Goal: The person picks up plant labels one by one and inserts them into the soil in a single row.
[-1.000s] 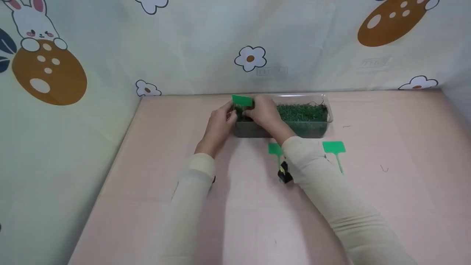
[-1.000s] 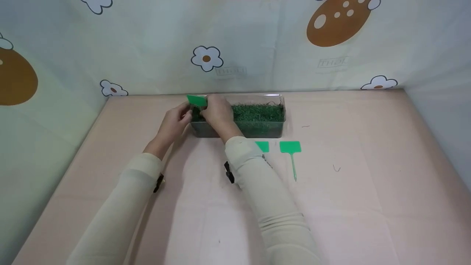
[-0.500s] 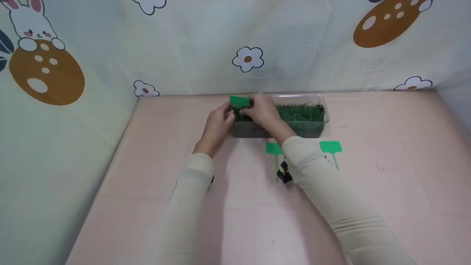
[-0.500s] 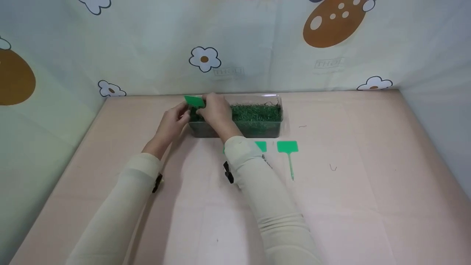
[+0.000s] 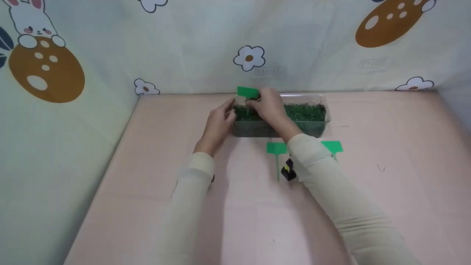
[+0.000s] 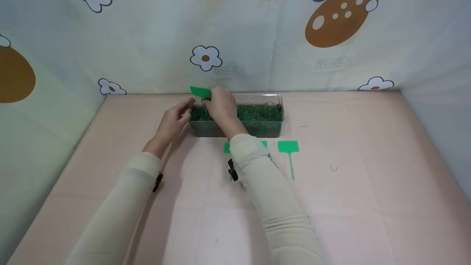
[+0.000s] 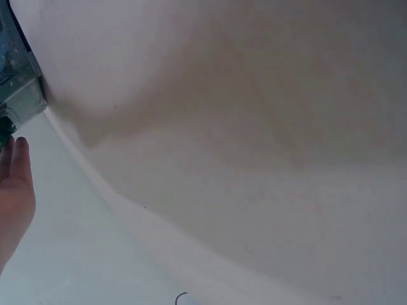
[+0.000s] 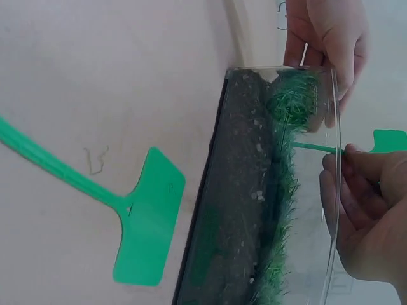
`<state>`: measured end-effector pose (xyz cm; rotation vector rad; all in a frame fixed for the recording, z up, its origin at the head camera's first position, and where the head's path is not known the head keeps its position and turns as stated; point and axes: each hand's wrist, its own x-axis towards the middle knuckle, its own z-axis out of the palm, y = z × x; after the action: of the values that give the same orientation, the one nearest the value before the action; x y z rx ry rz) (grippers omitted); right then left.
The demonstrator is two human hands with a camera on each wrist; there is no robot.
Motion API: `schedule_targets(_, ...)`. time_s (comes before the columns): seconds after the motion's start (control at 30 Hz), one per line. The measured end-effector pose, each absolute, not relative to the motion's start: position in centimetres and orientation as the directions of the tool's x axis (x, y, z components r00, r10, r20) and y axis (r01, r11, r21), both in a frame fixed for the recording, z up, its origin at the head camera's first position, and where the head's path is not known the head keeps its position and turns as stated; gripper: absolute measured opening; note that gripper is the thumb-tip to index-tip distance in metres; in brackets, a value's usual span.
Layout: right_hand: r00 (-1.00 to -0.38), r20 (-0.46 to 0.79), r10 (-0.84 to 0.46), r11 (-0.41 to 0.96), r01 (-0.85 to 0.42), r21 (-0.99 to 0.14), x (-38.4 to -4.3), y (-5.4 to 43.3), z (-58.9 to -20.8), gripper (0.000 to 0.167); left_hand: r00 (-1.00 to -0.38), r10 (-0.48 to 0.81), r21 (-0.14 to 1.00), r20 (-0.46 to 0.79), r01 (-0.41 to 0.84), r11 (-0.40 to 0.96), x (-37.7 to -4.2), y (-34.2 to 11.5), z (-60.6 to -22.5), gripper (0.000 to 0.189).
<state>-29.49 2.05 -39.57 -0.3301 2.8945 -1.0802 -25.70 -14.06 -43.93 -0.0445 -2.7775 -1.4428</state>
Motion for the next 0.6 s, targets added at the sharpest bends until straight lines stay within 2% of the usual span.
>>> schedule_targets(0.2,-0.98,0.012,-0.199,0.798,-0.169,-0.578,-29.6,2.4,-40.9,0.023,-0.999,0.021,0.826,0.025,0.032,0.563,-25.6,-14.0,-44.0,0.05)
schedule_targets(0.6,-0.97,-0.027,-0.241,0.681,-0.149,-0.717,-29.5,2.9,-40.8,0.026,-1.0,0.025,0.838,0.016,0.027,0.544,-25.7,-14.2,-44.0,0.051)
